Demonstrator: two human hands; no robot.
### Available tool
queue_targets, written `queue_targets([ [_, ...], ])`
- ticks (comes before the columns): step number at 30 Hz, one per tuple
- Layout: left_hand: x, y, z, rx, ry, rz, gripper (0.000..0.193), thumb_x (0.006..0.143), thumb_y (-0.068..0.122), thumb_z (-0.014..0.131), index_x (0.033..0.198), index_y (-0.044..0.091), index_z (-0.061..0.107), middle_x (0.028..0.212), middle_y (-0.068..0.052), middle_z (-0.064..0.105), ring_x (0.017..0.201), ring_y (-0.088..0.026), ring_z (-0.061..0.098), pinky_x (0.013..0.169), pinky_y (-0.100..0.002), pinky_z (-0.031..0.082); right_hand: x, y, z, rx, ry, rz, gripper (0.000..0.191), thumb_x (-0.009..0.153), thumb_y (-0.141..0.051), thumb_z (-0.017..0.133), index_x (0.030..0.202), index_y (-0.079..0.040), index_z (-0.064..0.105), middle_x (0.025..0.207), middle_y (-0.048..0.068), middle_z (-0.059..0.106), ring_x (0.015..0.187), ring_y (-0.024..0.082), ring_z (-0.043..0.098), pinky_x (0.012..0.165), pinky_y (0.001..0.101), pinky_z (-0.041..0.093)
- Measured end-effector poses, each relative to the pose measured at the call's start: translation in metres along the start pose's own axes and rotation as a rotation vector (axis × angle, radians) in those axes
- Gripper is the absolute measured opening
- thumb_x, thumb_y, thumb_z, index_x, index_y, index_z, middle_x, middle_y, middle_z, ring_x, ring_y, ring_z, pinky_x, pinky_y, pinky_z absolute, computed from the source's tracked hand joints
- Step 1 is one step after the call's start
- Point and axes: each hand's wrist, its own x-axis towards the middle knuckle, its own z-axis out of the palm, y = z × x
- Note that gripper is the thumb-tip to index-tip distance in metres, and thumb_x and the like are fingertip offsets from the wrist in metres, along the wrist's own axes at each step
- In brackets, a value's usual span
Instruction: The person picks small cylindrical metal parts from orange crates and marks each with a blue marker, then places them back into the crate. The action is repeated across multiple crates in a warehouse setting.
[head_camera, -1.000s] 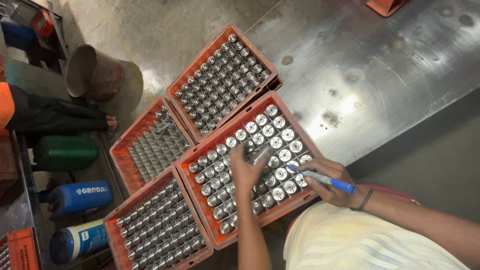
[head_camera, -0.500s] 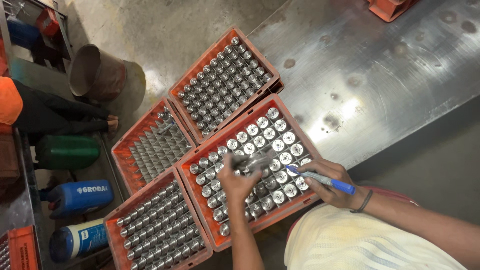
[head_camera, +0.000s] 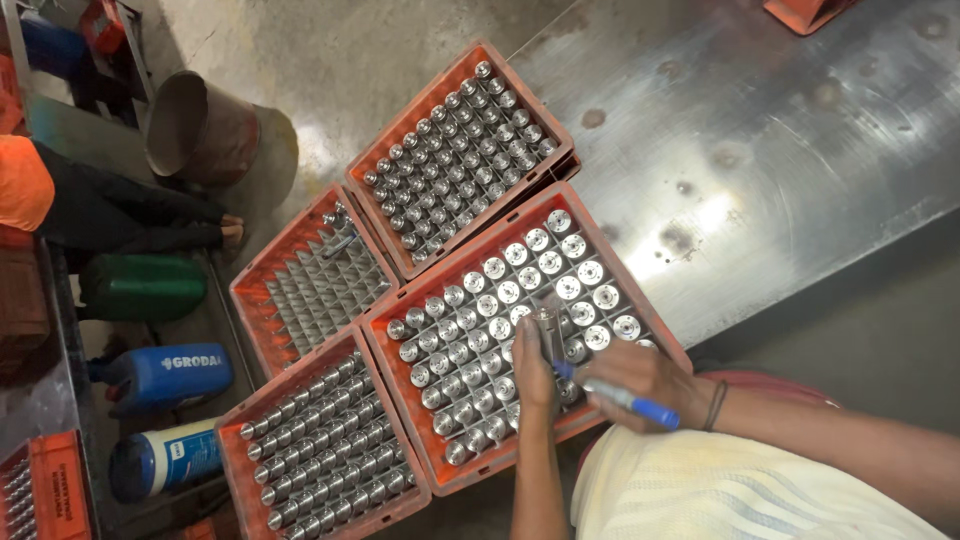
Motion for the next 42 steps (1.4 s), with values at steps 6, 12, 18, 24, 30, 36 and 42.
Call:
queue_targets([
  [6, 0.003, 0.008, 0.01, -0.285, 0.002, -0.162, 0.047, 0.1, 0.037, 0.047, 0.13, 0.001, 0.051, 0.109, -0.006, 0.069, 0.079, -0.017, 0.065, 0.065, -0.032, 0.055, -0.006, -0.002, -0.004, 0.044, 0.077, 0.11, 0.023, 0.084, -0.006, 0.07, 0.107, -0.001, 0.068, 0.089, 0.011, 0.071, 0.08, 0.026, 0.069, 0.071, 0.0382, 0.054],
  [12, 0.012, 0.009, 0.011, -0.43, -0.112, -0.15, 0.052, 0.091, 0.025, 0.061, 0.136, -0.002, 0.056, 0.096, -0.013, 0.065, 0.078, -0.017, 0.068, 0.065, -0.03, 0.057, -0.008, 0.001, -0.004, 0.081, 0.108, 0.16, 0.024, 0.086, -0.007, 0.069, 0.109, -0.001, 0.068, 0.091, 0.012, 0.071, 0.078, 0.024, 0.07, 0.069, 0.0364, 0.055],
  [18, 0.015, 0.049, 0.01, 0.634, 0.02, 0.029, 0.041, 0.092, 0.03, 0.064, 0.118, -0.002, 0.066, 0.097, -0.016, 0.069, 0.077, -0.022, 0.066, 0.066, -0.037, 0.052, -0.009, 0.009, -0.005, 0.04, 0.121, 0.198, 0.021, 0.089, -0.012, 0.068, 0.108, -0.001, 0.071, 0.091, 0.011, 0.074, 0.08, 0.023, 0.072, 0.072, 0.0365, 0.056],
  [24, 0.018, 0.079, 0.012, 1.044, 0.033, 0.17, 0.049, 0.075, 0.026, 0.077, 0.118, 0.003, 0.072, 0.102, -0.013, 0.068, 0.089, -0.027, 0.071, 0.083, -0.041, 0.056, -0.007, 0.011, -0.012, 0.064, 0.172, 0.279, 0.024, 0.09, -0.014, 0.067, 0.11, 0.0, 0.07, 0.1, 0.014, 0.076, 0.089, 0.024, 0.076, 0.076, 0.0351, 0.059],
  [30, 0.065, 0.069, 0.024, 1.244, 0.193, 0.064, 0.055, 0.069, 0.034, 0.089, 0.11, 0.001, 0.073, 0.106, -0.016, 0.066, 0.088, -0.029, 0.067, 0.077, -0.047, 0.053, -0.001, 0.014, -0.01, 0.016, 0.136, 0.228, 0.024, 0.09, -0.015, 0.066, 0.111, -0.001, 0.07, 0.097, 0.013, 0.076, 0.087, 0.024, 0.074, 0.078, 0.0362, 0.056],
  [36, 0.079, 0.09, -0.013, 1.117, 0.141, 0.377, 0.046, 0.062, 0.044, 0.091, 0.084, 0.006, 0.077, 0.083, -0.009, 0.074, 0.069, -0.019, 0.067, 0.064, -0.037, 0.056, 0.002, 0.018, -0.016, 0.062, 0.156, 0.309, 0.025, 0.09, -0.014, 0.066, 0.111, -0.002, 0.07, 0.096, 0.013, 0.075, 0.083, 0.023, 0.075, 0.072, 0.0342, 0.057],
  [42, 0.069, 0.066, -0.016, -0.166, -0.15, 0.104, 0.042, 0.099, 0.044, 0.054, 0.113, 0.007, 0.067, 0.091, -0.011, 0.073, 0.07, -0.018, 0.07, 0.062, -0.031, 0.06, 0.017, 0.015, -0.008, -0.024, 0.06, 0.074, 0.024, 0.086, -0.012, 0.07, 0.109, -0.004, 0.07, 0.087, 0.01, 0.074, 0.073, 0.021, 0.069, 0.068, 0.0376, 0.053],
])
